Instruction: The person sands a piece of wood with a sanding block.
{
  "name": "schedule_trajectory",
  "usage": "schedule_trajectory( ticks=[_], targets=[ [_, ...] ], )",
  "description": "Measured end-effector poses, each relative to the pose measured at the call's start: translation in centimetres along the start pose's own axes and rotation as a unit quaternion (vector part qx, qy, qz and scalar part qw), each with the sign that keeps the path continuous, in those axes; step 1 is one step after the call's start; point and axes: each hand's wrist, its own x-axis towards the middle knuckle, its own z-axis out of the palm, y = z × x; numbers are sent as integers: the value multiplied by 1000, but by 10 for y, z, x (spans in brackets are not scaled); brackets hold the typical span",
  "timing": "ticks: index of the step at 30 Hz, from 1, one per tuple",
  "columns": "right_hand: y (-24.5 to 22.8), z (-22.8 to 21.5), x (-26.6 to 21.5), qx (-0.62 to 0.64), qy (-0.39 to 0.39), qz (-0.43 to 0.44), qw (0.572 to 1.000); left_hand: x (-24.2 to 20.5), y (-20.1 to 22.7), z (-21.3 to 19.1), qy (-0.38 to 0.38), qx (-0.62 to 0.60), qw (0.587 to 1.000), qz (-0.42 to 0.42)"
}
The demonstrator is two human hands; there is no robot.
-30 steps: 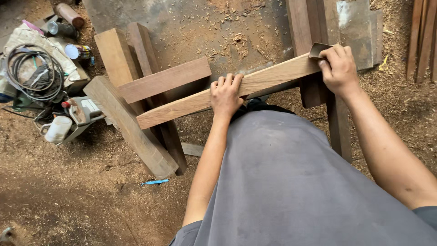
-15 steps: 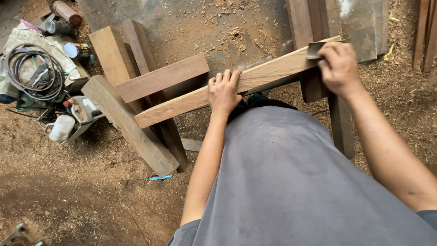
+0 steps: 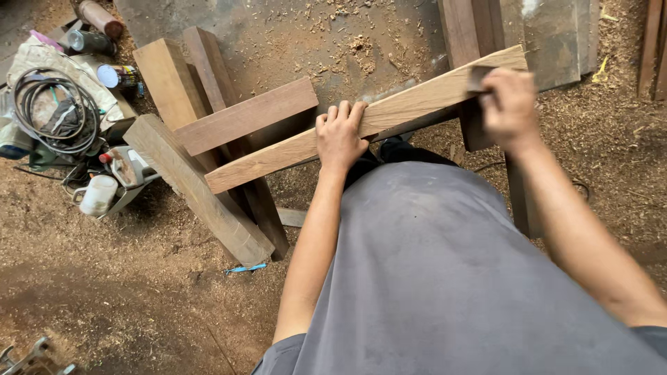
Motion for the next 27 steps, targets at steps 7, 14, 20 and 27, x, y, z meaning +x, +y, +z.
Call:
schedule_trajectory(
  ticks=[7,14,20,27],
  targets=[
    [-57,45,18,101,-71,-90,988,3,-1,-2,9,-18,1000,2],
    [-29,29,22,32,-6,49,998,-5,1,5,12,9,1000,-13],
    [-91,59,28,118,-78,-142,980,-11,-16,-7,15,-88,996,12],
    [-44,56,25,-43,19,81,996,-71,-86,-45,52,-39,996,-66]
  ],
)
